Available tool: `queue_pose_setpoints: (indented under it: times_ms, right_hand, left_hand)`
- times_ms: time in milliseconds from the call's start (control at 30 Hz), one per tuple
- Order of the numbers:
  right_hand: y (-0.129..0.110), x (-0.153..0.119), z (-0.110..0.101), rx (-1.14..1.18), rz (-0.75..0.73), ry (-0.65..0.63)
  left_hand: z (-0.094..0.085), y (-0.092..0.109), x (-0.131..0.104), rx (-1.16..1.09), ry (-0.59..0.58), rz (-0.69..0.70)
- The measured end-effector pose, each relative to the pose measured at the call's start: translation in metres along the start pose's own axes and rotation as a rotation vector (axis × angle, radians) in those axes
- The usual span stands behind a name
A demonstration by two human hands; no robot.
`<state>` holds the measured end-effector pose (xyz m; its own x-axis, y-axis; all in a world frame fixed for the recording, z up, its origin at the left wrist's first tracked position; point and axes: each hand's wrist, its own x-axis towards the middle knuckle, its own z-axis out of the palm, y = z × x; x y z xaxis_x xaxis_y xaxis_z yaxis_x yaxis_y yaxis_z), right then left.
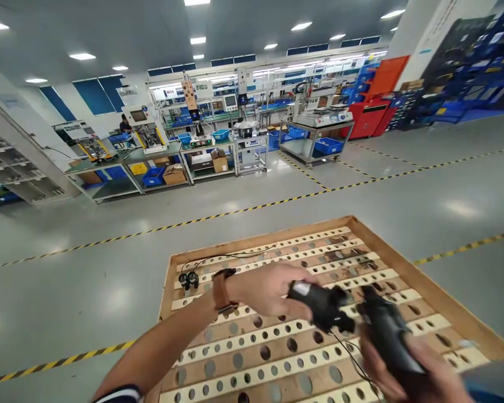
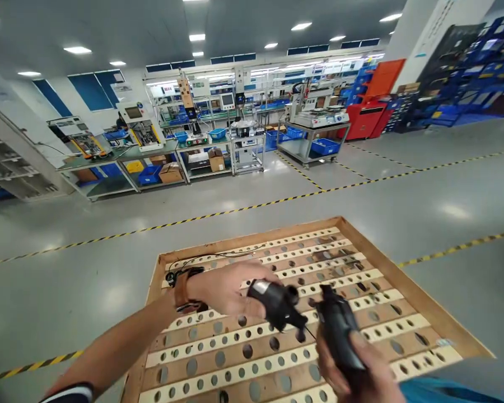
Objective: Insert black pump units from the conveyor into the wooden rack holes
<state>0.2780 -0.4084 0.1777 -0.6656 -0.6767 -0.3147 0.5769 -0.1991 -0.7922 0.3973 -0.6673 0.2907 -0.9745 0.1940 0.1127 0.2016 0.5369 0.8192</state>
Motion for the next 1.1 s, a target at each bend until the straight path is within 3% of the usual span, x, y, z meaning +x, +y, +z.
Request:
queue_pose_setpoints:
  times_ms: [100,167,233,300,433,533,667,900,1100]
  right_hand:
    - [0.064,0.062,0.072,0.012,0.218,-0.047]
    - [0.120,0.100,0.105,0.055,0.332,-0.066]
    - [0.176,0.131,0.129,0.092,0.444,-0.069]
    - [0.227,0.154,0.149,0.104,0.586,-0.036]
    - [0.297,0.180,0.184,0.124,0.850,-0.004]
    - [0.328,0.196,0.203,0.141,0.959,-0.016]
    - [0.354,0.220,0.215,0.204,1.005,0.009]
    - [0.365,0.253,0.221,0.270,1.028,0.074]
    - [0.378,0.271,0.229,0.281,1.059,0.019]
  left_hand:
    - [-0.013,-0.084,-0.067,0.445,-0.041,-0.314]
    - [-0.008,-0.146,-0.114,0.654,-0.162,-0.481]
    - [0.000,-0.205,-0.157,0.851,-0.267,-0.533]
    - [0.007,-0.255,-0.191,1.018,-0.252,-0.538]
    - [0.011,-0.320,-0.224,1.100,-0.145,-0.586]
    - [0.005,-0.345,-0.229,1.116,-0.083,-0.605]
    - [0.001,-0.361,-0.228,1.157,-0.012,-0.632]
    - [0.012,-0.378,-0.229,1.141,-0.061,-0.615]
    - [0.030,-0.391,-0.233,1.075,-0.037,-0.700]
